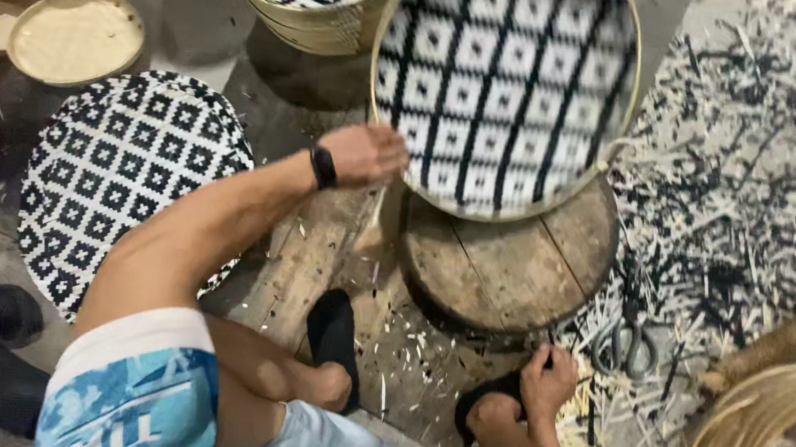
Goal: The person assembles round woven baskets by placing a patterned woven base onto a wooden jig, fitting a bamboo rim around the edge, and pressing it into place. The person repeats this process for multiple baskets, stacking completed units nearby.
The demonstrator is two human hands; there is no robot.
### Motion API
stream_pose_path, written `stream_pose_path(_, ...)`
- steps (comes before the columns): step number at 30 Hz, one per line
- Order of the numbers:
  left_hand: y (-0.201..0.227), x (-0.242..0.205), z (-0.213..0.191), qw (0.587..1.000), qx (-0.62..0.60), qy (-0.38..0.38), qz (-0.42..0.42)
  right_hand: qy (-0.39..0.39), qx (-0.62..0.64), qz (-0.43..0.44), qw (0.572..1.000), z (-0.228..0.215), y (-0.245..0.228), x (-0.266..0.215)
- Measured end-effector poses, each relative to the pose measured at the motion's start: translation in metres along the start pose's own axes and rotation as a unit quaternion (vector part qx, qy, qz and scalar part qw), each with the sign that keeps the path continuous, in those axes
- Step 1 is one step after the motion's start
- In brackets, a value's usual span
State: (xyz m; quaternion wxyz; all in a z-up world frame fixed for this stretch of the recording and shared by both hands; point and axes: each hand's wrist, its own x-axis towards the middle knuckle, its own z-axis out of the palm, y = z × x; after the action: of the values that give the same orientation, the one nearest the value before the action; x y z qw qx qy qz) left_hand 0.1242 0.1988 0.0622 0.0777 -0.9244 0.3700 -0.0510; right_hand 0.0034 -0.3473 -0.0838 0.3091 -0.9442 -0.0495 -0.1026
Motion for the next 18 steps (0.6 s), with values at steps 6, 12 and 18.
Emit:
stream_pose_path(6, -0.153, -0.016, 0.011, 0.953, 0.026, 0.221, -0.206, -0.033, -0.055, 0.020, 0.998, 0.007, 0.013, -0.004)
stream_pose_path(12, -0.215, -0.050, 0.030, 0.912, 0.095, 0.211, -0.338, -0.012, -0.077, 0.009, 0.997, 0.015, 0.014, -0.001)
stream_pose_path(18, -0.219, -0.054, 0.048, 0.910, 0.008, 0.137, -0.392, -0.023, -0.077, 0.009, 0.997, 0.016, 0.007, 0.004)
